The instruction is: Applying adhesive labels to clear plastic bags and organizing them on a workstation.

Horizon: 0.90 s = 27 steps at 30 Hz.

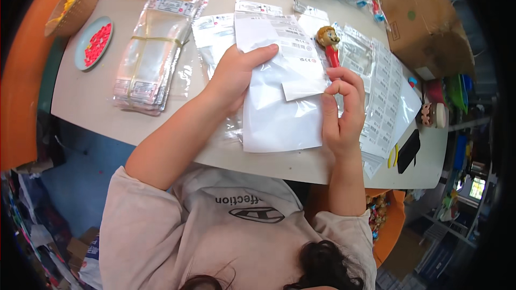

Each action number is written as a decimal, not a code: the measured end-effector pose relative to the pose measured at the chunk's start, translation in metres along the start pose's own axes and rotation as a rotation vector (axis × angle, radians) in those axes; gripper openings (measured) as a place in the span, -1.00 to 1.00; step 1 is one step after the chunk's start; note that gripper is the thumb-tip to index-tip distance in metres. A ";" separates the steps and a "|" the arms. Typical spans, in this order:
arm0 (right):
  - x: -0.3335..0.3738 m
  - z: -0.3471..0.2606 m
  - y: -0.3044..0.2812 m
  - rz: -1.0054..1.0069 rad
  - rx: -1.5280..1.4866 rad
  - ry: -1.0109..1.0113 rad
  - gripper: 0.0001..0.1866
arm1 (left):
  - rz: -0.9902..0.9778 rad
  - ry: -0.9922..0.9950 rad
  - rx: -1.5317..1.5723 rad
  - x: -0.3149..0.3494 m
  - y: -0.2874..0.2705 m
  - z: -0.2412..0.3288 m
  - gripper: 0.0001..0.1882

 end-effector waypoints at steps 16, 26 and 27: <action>0.020 0.032 0.012 0.171 -1.026 0.506 -0.73 | -0.198 0.318 -0.842 0.016 0.059 -0.003 -0.52; 0.037 0.059 0.029 0.192 -0.764 0.821 -0.77 | -0.042 0.559 -1.921 0.096 -0.003 -0.015 -0.33; 0.035 0.059 0.025 0.214 -0.758 0.833 -0.77 | 0.009 0.454 -1.944 0.095 -0.009 -0.016 -0.30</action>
Point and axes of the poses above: each hand's wrist, its own x-axis away from the middle knuckle, its own y-axis out of the palm, z = x × y, the point moved 8 cm from there along -x, towards the middle knuckle, and after that the axes turned 6 degrees about -y, right-handed, at the moved point
